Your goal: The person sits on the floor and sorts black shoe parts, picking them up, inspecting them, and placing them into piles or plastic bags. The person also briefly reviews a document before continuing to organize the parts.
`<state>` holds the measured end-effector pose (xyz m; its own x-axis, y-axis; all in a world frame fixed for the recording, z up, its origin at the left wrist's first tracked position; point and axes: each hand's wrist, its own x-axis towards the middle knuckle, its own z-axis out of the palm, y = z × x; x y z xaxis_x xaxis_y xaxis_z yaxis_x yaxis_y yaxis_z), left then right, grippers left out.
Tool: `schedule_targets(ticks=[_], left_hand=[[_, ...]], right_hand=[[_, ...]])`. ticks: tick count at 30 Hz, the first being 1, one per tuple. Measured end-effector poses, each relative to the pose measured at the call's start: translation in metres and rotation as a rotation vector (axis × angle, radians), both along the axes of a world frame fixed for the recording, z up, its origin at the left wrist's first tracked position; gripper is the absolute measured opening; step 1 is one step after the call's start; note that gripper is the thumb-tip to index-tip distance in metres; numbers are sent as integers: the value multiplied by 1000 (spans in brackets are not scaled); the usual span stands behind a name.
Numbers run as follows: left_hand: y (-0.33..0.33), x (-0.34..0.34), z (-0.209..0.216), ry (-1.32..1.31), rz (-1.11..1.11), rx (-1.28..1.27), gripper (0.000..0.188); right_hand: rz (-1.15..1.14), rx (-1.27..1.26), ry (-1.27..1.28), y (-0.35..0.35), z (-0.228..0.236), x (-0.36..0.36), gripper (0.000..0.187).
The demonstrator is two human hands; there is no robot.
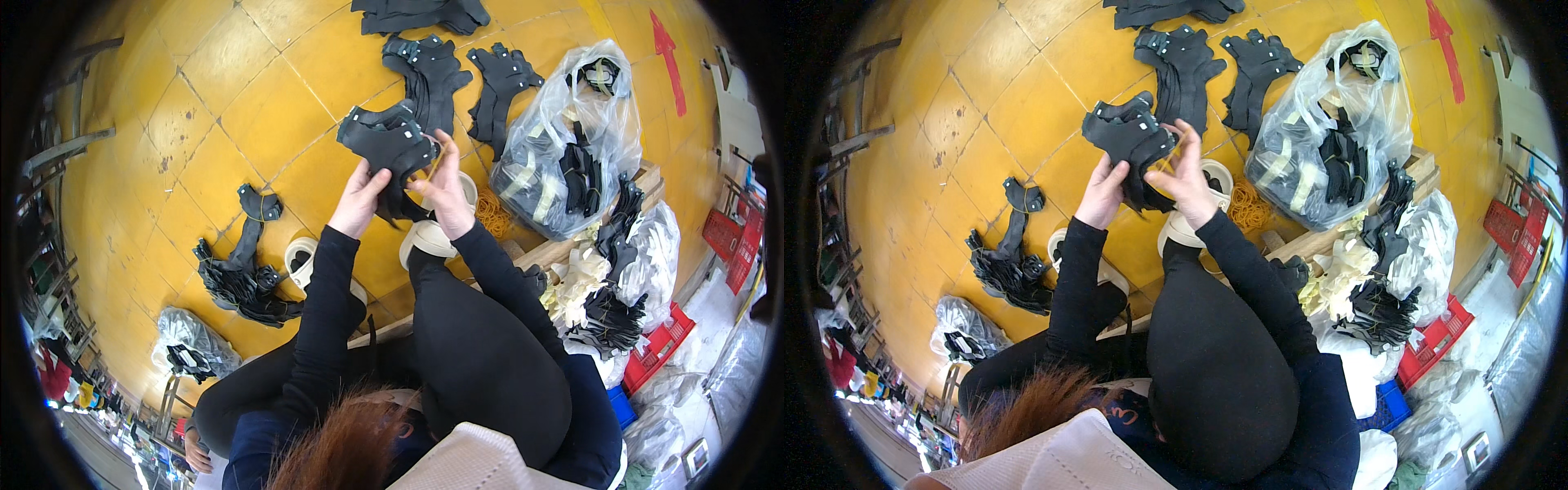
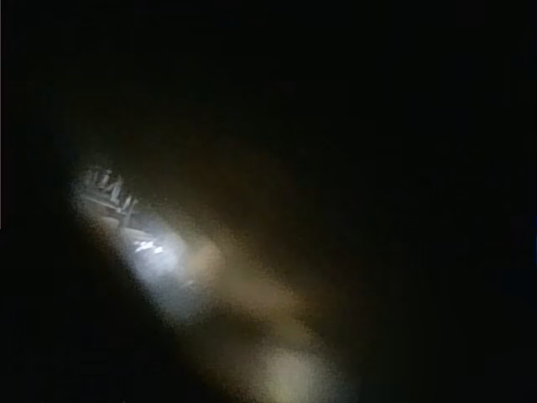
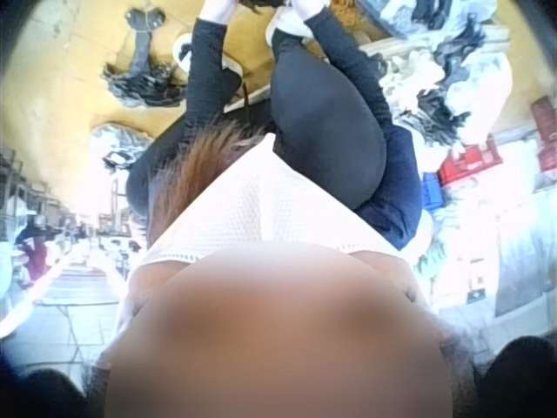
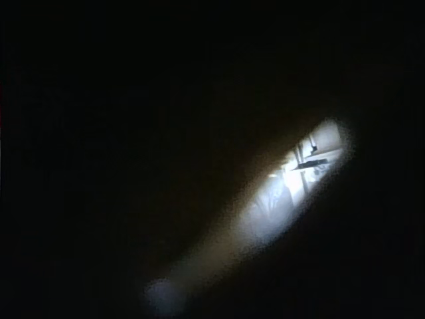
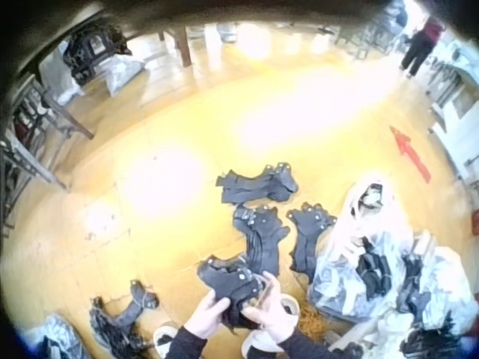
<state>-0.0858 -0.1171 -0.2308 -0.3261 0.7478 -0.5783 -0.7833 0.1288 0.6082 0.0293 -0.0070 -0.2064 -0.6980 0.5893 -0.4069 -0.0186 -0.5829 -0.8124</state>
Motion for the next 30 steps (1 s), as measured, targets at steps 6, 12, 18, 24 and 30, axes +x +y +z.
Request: schedule_targets(ticks=[6, 12, 18, 24, 30], left_hand=[[6, -8, 24, 131, -241, -65, 28], [3, -15, 14, 673, -1215, -246, 36], [9, -5, 7, 22, 48, -190, 31], [4, -22, 31, 54, 147, 44, 29], [-11, -39, 26, 386, -410, -160, 30]], right_hand=[[10, 107, -45, 41, 15, -10, 95], [509, 692, -48, 49, 32, -12, 91], [59, 534, 417, -3, 61, -10, 83], [-342, -275, -65, -3, 40, -21, 72], [-81, -30, -66, 36, 29, -17, 55]])
